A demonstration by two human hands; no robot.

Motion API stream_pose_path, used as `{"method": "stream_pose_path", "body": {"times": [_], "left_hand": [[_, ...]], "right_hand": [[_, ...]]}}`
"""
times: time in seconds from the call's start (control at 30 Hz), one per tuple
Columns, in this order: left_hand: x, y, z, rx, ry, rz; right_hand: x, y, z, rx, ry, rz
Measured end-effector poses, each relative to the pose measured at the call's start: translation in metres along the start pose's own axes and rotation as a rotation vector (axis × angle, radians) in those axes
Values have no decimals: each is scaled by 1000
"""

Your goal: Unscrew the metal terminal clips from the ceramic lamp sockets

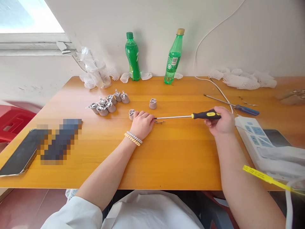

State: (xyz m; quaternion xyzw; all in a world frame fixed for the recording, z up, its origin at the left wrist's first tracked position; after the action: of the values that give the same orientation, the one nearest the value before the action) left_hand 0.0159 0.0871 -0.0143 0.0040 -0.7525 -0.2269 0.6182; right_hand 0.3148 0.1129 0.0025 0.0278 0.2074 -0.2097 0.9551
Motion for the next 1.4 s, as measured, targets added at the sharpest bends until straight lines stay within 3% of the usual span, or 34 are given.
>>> {"method": "stream_pose_path", "body": {"times": [0.23,0.37,0.53,0.57,0.63,0.77,0.87,1.0,1.17,1.4], "left_hand": [[-5,-2,0,-19,-40,36],[12,-4,6,-27,-140,-20],[42,-6,50,361,-155,-335],[42,-6,58,418,-156,-325],[37,-6,72,467,-170,-194],[20,-5,81,424,-164,99],[15,-5,81,422,-152,147],[20,-5,80,431,-177,10],[29,-5,71,265,-147,-250],[21,-7,70,272,-261,-261]], "right_hand": [[13,9,5,-8,95,-117],[21,14,6,-20,137,-252],[28,21,0,-8,66,-330],[29,22,-1,-5,53,-324],[30,23,-2,1,38,-316],[29,23,-4,-16,8,-301],[27,22,-4,-24,-13,-291],[27,22,-5,-28,-13,-280],[27,23,-5,-21,2,-282],[25,21,-5,-29,-11,-281]]}}
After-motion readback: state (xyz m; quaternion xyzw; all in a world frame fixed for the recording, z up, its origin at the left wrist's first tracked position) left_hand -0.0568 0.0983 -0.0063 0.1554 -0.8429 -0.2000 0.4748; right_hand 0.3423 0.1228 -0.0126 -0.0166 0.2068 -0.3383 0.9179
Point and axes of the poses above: each hand's wrist, its own y-axis towards the middle knuckle, its own x-axis out of the back of the hand, z = x × y, the point moved 4 cm from there along y, towards the middle knuckle, and after that the axes turned 12 degrees about y, right-handed, at the moved point
